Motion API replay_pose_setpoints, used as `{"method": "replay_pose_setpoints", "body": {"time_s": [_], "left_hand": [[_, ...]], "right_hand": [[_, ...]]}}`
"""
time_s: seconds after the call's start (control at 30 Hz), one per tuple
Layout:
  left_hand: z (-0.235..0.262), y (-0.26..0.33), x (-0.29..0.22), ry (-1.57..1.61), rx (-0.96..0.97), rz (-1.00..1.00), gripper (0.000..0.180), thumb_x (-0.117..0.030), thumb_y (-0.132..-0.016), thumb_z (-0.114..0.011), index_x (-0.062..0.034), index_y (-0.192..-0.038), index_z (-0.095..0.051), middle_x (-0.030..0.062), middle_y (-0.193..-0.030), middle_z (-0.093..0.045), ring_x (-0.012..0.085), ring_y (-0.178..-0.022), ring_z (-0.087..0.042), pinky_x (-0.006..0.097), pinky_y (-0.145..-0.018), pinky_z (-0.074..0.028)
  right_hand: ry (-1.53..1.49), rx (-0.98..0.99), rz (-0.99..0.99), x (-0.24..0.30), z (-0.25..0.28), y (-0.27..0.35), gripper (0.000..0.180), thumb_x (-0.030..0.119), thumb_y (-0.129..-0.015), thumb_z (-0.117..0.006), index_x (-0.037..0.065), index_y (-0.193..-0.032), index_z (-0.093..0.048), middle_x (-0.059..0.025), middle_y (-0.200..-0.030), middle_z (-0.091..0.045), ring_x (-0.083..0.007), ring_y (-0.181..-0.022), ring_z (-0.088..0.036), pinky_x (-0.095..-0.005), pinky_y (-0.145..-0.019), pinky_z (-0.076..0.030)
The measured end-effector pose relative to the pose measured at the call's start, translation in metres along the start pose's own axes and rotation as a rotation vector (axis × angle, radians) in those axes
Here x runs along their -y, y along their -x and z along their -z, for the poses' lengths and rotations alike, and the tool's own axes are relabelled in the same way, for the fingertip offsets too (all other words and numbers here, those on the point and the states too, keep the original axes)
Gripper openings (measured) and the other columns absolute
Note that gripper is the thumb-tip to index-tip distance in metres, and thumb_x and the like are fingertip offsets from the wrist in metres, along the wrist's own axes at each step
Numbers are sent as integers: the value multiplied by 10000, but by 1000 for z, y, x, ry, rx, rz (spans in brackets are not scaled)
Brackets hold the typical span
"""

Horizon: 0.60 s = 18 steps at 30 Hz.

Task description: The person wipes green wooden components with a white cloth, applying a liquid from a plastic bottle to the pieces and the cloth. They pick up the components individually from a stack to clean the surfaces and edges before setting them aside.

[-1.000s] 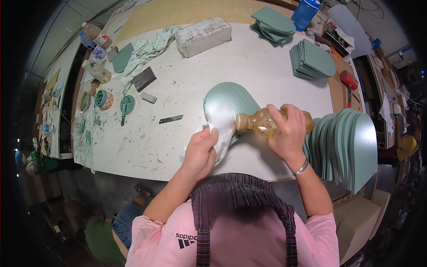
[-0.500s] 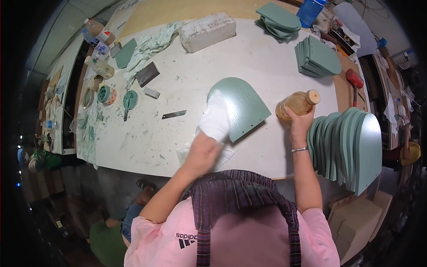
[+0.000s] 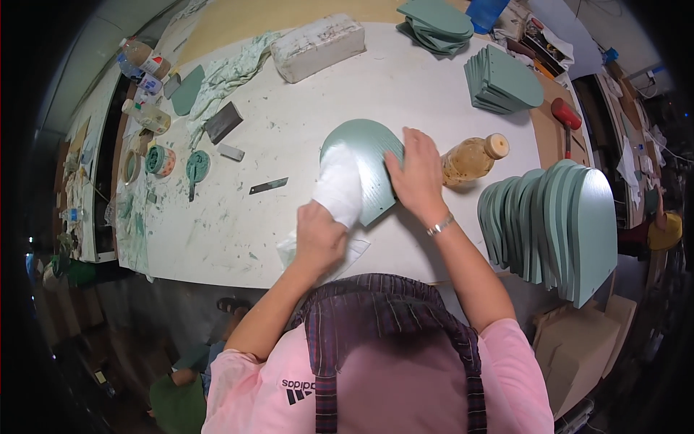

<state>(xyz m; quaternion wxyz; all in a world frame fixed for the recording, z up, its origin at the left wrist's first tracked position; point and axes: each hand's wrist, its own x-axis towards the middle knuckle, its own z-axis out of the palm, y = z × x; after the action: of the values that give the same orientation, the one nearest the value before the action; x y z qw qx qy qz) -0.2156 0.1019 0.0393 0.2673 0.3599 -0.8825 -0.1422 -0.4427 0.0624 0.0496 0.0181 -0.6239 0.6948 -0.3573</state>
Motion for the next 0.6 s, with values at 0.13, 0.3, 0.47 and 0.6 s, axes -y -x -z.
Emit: {"method": "replay_pose_setpoints", "body": {"time_s": [0.13, 0.3, 0.47, 0.6], "left_hand": [[-5, 0, 0, 74, -121, -101, 168, -55, -534, -664, -72, -697, -702, 148, -881, -584, 371, -872, -530, 458, -746, -370], [0, -1, 3, -30, -53, -9, 127, -118, -595, -645, -84, -702, -703, 100, -848, -563, 324, -868, -541, 446, -773, -394], [-8, -4, 0, -19, -36, -111, 98, -111, -558, -622, -88, -641, -670, 72, -805, -544, 296, -846, -527, 437, -741, -383], [-4, -9, -5, -73, -66, -131, 51, -136, -538, -613, -93, -562, -625, 66, -725, -521, 286, -824, -525, 440, -748, -385]], "right_hand": [[252, 281, -111, 5, -18, -8, 474, 340, -924, -576, -34, -1212, -531, -187, -1167, -606, -344, -1175, -508, -453, -964, -405], [204, 244, -72, 0, -21, -6, 429, 322, -930, -573, -34, -1166, -543, -204, -1040, -619, -367, -1013, -573, -458, -866, -470], [204, 231, -77, 0, -22, -6, 418, 332, -934, -571, -27, -1148, -545, -195, -1038, -621, -362, -1022, -573, -462, -870, -474], [181, 267, -101, 4, -21, -5, 449, 348, -937, -568, -25, -1185, -541, -191, -1049, -626, -358, -1043, -573, -458, -877, -481]]}}
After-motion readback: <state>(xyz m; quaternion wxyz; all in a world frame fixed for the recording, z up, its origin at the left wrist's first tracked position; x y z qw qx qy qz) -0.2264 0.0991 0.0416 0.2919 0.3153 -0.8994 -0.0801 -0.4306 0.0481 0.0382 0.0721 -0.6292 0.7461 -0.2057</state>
